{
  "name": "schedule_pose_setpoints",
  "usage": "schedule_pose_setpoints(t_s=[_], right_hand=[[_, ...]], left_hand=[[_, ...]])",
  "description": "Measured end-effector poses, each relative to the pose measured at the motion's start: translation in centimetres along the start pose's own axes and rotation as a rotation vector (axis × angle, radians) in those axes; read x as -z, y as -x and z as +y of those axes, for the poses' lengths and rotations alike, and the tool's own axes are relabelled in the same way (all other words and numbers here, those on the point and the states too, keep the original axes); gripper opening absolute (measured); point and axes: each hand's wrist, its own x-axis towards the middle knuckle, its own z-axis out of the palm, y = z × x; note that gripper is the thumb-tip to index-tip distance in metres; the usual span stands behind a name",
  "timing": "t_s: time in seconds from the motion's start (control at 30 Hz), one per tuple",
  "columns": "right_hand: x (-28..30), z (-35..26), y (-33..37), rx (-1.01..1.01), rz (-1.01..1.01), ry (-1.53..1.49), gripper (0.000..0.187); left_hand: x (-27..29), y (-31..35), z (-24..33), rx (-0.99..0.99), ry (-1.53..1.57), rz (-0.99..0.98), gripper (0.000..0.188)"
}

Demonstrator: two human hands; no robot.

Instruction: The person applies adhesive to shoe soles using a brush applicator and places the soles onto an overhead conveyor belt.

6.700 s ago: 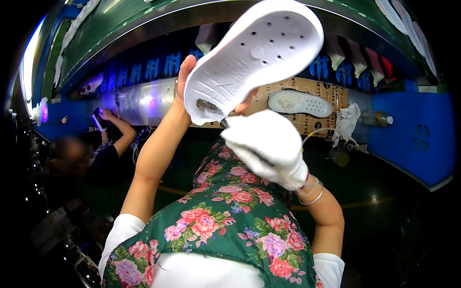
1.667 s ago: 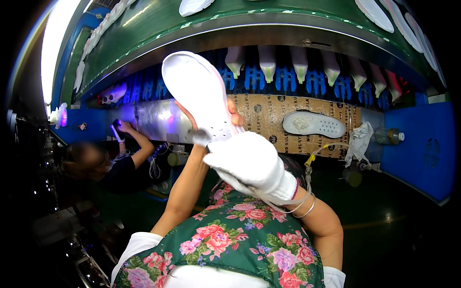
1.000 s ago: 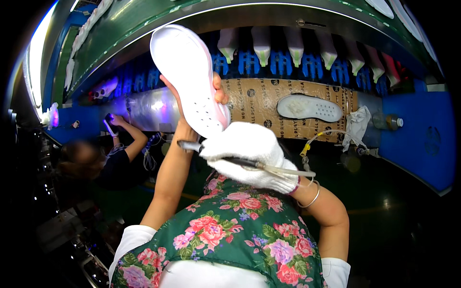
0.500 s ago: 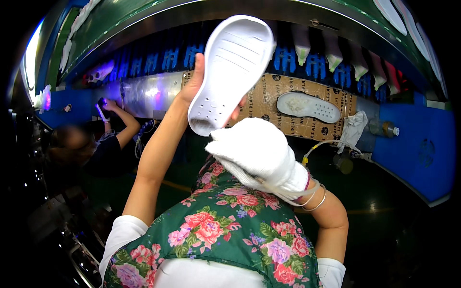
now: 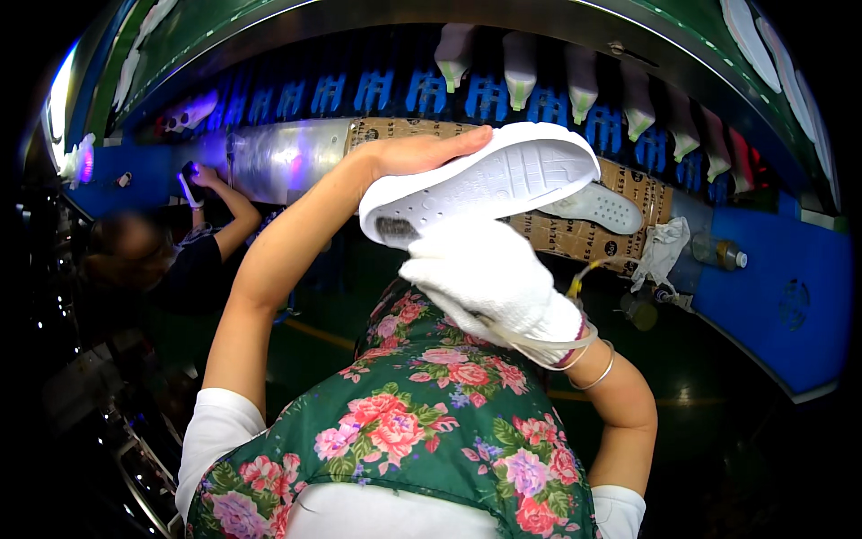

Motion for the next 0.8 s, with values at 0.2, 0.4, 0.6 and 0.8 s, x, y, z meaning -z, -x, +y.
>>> schedule_pose_setpoints(t_s=[0.2,0.4,0.6,0.8], right_hand=[[1.2,-0.2,-0.3,-0.327,0.027,-0.166,0.017],[1.7,0.5,-0.2,-0.283,-0.016,-0.157,0.021],[0.1,-1.1,-0.1,-0.145,-0.001,-0.101,0.026],[1.3,0.0,1.3,-0.597,0.362,-0.436,0.018]], left_hand=[[0.0,0.3,0.7,0.058,-0.215,-0.044,0.107],[0.5,0.3,0.9,0.038,-0.252,-0.091,0.108],[0.9,-0.4,0.0,0.028,-0.111,-0.008,0.101],[0.4,-1.5,-2.5,-0.097,0.522,-0.087,0.085]])
